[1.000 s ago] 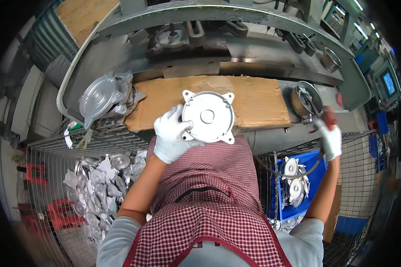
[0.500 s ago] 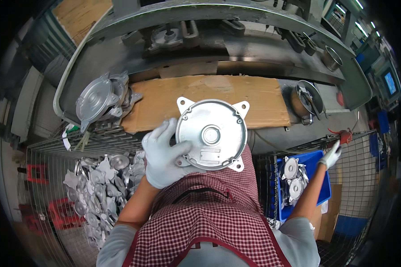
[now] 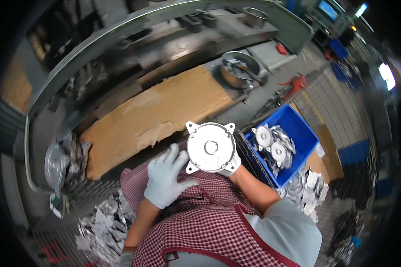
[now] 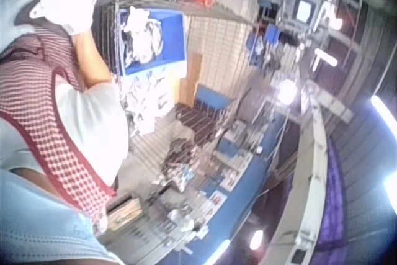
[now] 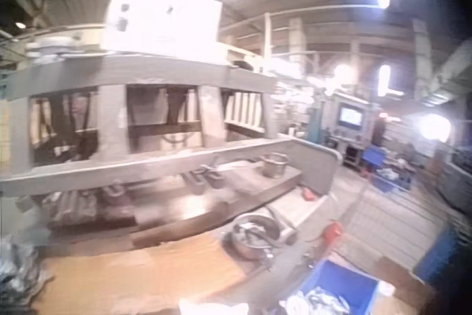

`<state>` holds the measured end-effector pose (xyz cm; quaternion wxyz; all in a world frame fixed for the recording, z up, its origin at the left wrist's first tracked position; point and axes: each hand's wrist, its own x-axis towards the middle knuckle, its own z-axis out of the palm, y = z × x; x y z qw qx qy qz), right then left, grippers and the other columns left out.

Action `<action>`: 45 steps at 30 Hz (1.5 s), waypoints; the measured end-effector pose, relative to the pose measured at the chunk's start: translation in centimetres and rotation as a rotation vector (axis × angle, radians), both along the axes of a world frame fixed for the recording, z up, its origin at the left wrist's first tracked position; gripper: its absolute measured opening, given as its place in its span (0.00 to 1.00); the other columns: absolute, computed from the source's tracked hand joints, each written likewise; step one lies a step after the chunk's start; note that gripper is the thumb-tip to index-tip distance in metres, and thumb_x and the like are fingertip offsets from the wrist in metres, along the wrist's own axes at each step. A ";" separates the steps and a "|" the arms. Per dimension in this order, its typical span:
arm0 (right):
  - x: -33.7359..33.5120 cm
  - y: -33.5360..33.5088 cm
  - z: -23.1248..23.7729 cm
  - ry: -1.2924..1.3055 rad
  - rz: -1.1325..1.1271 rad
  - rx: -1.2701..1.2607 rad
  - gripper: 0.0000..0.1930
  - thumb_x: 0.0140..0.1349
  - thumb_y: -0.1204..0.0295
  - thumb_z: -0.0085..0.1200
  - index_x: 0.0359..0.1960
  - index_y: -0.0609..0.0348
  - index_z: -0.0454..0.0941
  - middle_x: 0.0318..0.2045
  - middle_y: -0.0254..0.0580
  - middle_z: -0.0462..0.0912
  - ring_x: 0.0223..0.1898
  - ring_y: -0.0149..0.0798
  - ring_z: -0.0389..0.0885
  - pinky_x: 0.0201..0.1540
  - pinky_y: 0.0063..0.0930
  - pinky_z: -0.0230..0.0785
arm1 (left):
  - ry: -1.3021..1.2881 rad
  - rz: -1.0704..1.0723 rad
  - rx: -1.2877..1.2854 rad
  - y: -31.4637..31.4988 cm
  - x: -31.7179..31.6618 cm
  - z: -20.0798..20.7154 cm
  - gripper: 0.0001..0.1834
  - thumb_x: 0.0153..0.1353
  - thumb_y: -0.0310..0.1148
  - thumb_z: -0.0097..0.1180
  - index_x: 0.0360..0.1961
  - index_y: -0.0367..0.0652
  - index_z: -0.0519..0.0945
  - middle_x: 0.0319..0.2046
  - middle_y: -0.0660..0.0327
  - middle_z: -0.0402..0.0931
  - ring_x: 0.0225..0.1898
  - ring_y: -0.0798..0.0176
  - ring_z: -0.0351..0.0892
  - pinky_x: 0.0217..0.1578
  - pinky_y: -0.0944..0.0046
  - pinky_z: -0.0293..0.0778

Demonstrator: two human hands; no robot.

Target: The person cleans and sorts metal castings at an industrial station, using a manual scraper to remove scrap metal and placing the cleaned components into a plastic bin.

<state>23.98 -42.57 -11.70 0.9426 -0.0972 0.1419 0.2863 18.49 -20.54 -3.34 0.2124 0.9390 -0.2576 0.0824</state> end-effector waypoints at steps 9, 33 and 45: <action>-1.8 -3.9 2.9 -0.027 -0.147 -0.190 0.24 0.73 0.56 0.38 0.61 0.60 0.68 0.54 0.46 0.77 0.53 0.44 0.78 0.57 0.43 0.74 | 0.007 0.039 -0.204 0.6 0.0 -3.4 0.44 0.51 0.38 0.68 0.66 0.35 0.62 0.54 0.46 0.74 0.42 0.47 0.80 0.45 0.53 0.75; -0.1 1.2 6.2 -0.585 -0.042 -1.059 0.25 0.69 0.56 0.48 0.58 0.64 0.71 0.54 0.47 0.76 0.55 0.40 0.75 0.60 0.31 0.66 | 0.645 0.368 -1.162 0.7 -2.1 -1.3 0.19 0.69 0.37 0.48 0.51 0.31 0.75 0.38 0.63 0.77 0.38 0.73 0.74 0.39 0.73 0.71; 15.5 -13.0 8.5 -0.719 -0.303 -2.688 0.29 0.57 0.46 0.56 0.57 0.46 0.75 0.39 0.52 0.83 0.41 0.53 0.82 0.45 0.44 0.74 | 0.411 0.824 -1.031 14.3 4.9 -4.8 0.19 0.66 0.43 0.54 0.41 0.33 0.78 0.21 0.64 0.77 0.13 0.73 0.71 0.11 0.74 0.61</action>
